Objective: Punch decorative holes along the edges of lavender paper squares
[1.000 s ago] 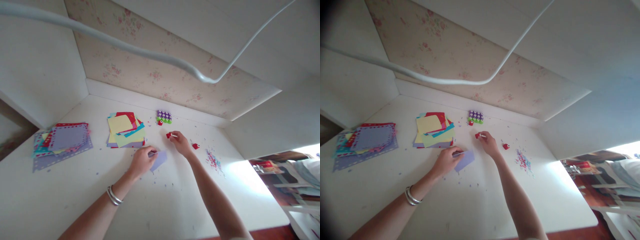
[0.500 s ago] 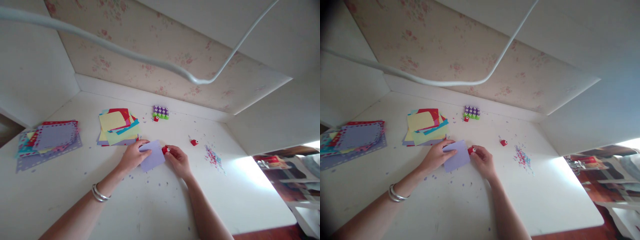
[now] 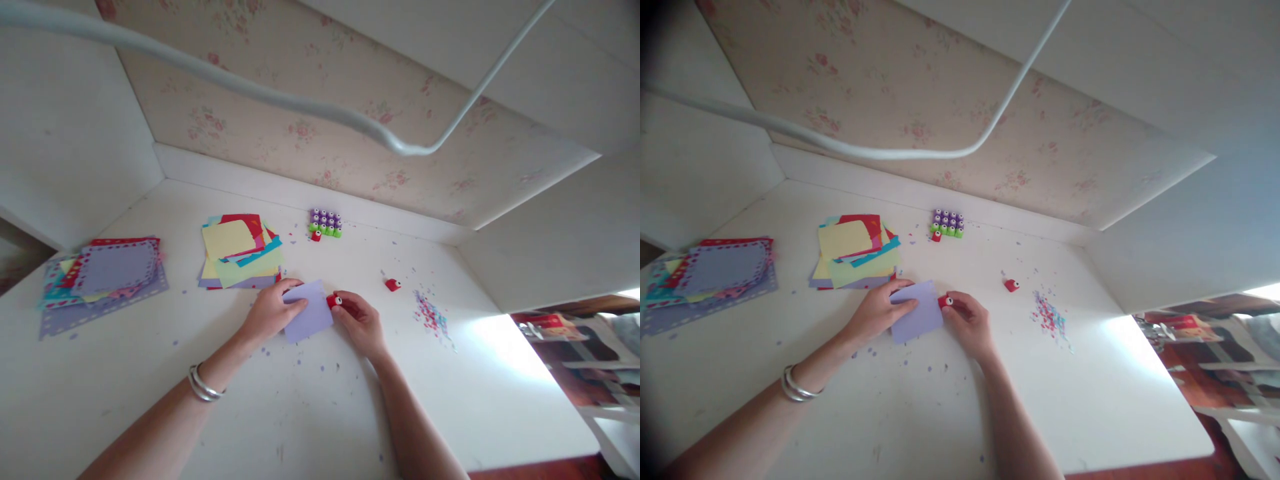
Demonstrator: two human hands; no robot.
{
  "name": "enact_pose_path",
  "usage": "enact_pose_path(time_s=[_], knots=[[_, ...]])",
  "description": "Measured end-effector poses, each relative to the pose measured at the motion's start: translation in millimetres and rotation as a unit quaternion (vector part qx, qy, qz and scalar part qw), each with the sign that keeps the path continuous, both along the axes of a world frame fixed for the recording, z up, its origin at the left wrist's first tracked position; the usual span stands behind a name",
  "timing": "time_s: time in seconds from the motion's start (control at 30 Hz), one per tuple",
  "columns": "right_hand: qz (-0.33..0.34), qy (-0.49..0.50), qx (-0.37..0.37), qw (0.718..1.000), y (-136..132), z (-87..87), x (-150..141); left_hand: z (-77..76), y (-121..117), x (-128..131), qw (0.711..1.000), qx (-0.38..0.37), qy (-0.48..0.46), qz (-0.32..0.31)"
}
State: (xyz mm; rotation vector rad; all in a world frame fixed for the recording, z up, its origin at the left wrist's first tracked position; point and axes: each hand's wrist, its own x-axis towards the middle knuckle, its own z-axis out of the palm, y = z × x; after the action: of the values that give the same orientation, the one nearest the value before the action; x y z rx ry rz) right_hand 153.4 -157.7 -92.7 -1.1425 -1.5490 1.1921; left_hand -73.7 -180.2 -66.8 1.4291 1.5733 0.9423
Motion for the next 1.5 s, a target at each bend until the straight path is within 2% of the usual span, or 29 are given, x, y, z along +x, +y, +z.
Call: enact_pose_path(time_s=[0.47,0.93,1.1,1.3,1.5], knots=[[-0.015,-0.115,0.099,0.988,-3.3,4.1,-5.0,-1.6,-1.2,-0.8,1.0,0.002,-0.009,-0.008],[-0.026,-0.049,0.011,0.998,0.0,-4.4,1.2,-0.4,-1.1,-1.4,1.0,-0.013,-0.009,-0.002],[-0.021,-0.052,0.021,0.998,-0.9,-2.7,-0.6,0.1,-0.7,-1.3,1.0,-0.011,-0.019,-0.004],[-0.027,-0.082,0.066,0.994,-3.6,2.9,-4.1,2.0,-1.0,-1.1,0.999,-0.026,-0.035,-0.001],[-0.021,-0.077,0.073,0.994,-3.9,5.1,-4.8,2.9,-1.2,-1.3,0.999,-0.026,-0.034,0.001]])
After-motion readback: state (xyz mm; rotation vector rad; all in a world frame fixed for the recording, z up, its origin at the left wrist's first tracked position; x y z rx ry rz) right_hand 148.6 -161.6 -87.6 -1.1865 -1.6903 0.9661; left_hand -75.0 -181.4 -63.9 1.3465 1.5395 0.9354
